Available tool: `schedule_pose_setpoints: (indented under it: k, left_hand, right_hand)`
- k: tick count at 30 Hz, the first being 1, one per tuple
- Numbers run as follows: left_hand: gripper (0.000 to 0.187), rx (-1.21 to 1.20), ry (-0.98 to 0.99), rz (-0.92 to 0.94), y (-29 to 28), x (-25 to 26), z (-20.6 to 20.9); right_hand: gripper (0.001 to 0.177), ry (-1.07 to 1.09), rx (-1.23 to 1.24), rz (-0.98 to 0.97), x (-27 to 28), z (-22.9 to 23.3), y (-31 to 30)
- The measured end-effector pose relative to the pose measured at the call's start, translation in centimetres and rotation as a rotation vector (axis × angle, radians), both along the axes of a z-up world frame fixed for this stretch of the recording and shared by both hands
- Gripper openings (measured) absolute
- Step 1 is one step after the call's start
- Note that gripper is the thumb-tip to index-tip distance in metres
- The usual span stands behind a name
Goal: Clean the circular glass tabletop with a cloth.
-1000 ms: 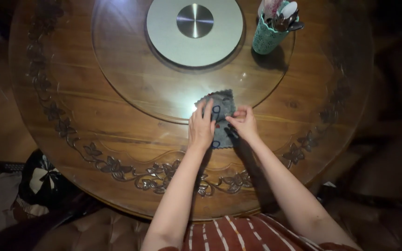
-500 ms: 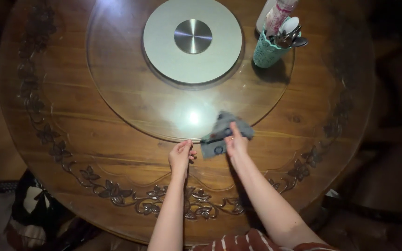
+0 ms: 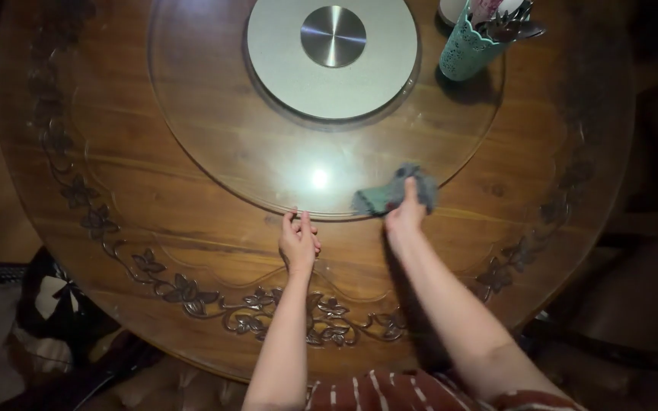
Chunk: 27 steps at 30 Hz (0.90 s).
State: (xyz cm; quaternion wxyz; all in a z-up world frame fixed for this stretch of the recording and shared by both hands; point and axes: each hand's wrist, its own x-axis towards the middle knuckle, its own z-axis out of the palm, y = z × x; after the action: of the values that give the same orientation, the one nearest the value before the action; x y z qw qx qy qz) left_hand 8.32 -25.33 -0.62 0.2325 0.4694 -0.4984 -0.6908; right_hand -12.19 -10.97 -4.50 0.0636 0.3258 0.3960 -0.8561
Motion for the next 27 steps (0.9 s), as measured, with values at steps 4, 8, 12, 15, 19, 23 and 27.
schedule_pose_setpoints:
  k: [4,8,12,15,19,23,27]
  left_hand:
    - [0.039,-0.126,0.039,0.005,0.9,-0.5,-2.9]
    - [0.033,-0.137,0.012,-0.001,1.1,-0.5,-4.3]
    - [0.036,-0.411,-0.185,-0.036,1.4,-0.5,-1.6]
    - [0.039,-0.416,-0.097,-0.029,1.4,-0.5,-2.4]
    - [0.041,-0.416,-0.112,-0.029,1.4,-0.3,-2.2]
    - [0.039,-0.357,-0.126,-0.049,1.1,-0.4,-1.0]
    - [0.038,-0.473,-0.207,-0.060,1.3,-0.3,-0.6]
  right_hand:
    - [0.044,-0.039,0.194,0.085,2.3,0.6,-0.3]
    - [0.049,-0.073,0.141,0.396,-0.6,-1.0,3.2]
    - [0.050,-0.057,0.044,0.075,2.4,-2.4,-1.5]
    - [0.054,-0.197,0.123,0.208,8.9,-2.3,-6.6]
    - [0.051,-0.240,0.228,0.407,5.0,-4.9,-2.2]
    - [0.047,-0.102,0.173,0.280,0.2,-1.3,1.4]
    - [0.047,-0.047,0.083,0.092,-0.3,-0.2,0.9]
